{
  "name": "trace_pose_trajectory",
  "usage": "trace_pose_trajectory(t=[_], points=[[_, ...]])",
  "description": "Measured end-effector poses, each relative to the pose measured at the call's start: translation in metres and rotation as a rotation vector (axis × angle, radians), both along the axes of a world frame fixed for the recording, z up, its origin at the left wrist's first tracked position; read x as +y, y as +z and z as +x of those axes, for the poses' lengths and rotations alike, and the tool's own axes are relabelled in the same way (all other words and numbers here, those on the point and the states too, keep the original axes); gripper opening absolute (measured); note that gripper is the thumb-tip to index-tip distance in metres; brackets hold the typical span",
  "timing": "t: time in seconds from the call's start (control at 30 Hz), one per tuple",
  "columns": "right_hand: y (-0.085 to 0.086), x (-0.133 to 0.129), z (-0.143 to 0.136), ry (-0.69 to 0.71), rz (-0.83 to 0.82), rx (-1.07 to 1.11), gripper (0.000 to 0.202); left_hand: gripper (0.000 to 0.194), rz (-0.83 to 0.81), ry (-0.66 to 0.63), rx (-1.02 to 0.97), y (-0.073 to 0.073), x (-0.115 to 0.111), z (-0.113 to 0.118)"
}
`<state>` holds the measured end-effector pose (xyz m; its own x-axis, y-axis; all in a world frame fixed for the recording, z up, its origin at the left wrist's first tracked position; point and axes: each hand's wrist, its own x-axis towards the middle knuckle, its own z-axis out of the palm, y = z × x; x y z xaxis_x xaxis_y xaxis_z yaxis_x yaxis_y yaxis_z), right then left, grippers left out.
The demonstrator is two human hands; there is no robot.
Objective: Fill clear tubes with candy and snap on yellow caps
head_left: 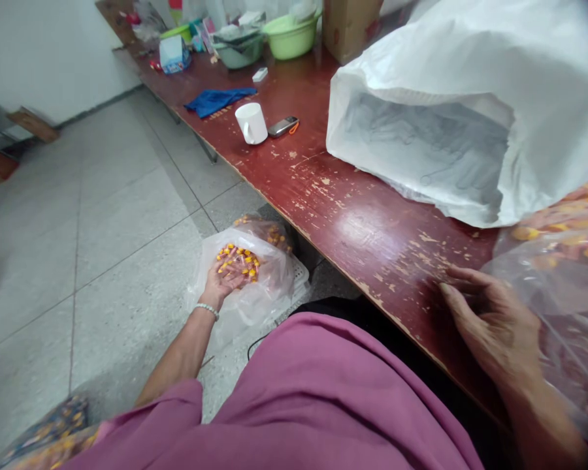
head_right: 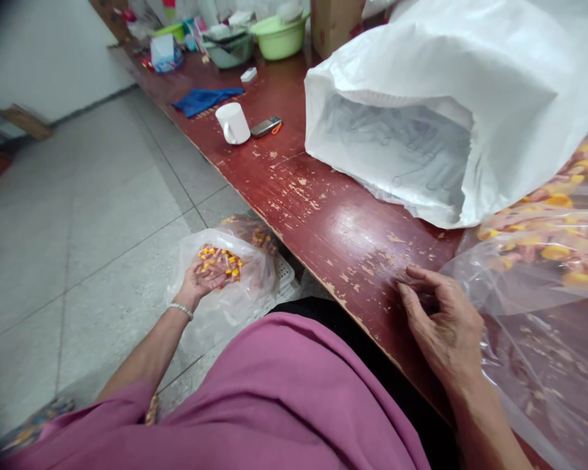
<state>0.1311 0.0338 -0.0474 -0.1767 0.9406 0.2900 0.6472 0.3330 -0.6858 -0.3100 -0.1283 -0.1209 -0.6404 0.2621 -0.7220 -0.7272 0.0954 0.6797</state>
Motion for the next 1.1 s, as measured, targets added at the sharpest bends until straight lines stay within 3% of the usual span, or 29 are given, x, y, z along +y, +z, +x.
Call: trace_pose_trajectory(t=[0.23,0.43,0.53,0.67,0.77,0.9,1.1], points=[[0.0,0.001,-0.002,-0.01,0.011,-0.056,0.033,0.027,0.002,-0.039,-0.035,-0.001,0.002,0.007],[-0.001,0.003,-0.001,0.038,0.0,-0.076,0.031,0.017,-0.086,-0.061,-0.046,0.0,0.001,0.034],[-0.005,0.005,0.001,0.089,0.032,-0.044,0.028,0.015,-0.105,-0.103,0.003,0.01,0.005,0.057],[-0.009,0.006,0.002,0.181,0.09,0.005,0.022,0.033,-0.017,-0.171,0.201,0.039,0.021,0.09],[-0.007,0.008,0.0,0.2,0.132,0.008,0.018,0.042,0.152,-0.294,0.475,0.068,0.047,0.112],[-0.006,0.008,-0.001,0.2,0.185,0.012,0.016,0.036,0.353,-0.53,0.701,0.099,0.103,0.146],[-0.011,0.006,0.001,0.214,0.222,0.032,0.019,0.023,0.482,-0.826,1.065,0.104,0.215,0.186]])
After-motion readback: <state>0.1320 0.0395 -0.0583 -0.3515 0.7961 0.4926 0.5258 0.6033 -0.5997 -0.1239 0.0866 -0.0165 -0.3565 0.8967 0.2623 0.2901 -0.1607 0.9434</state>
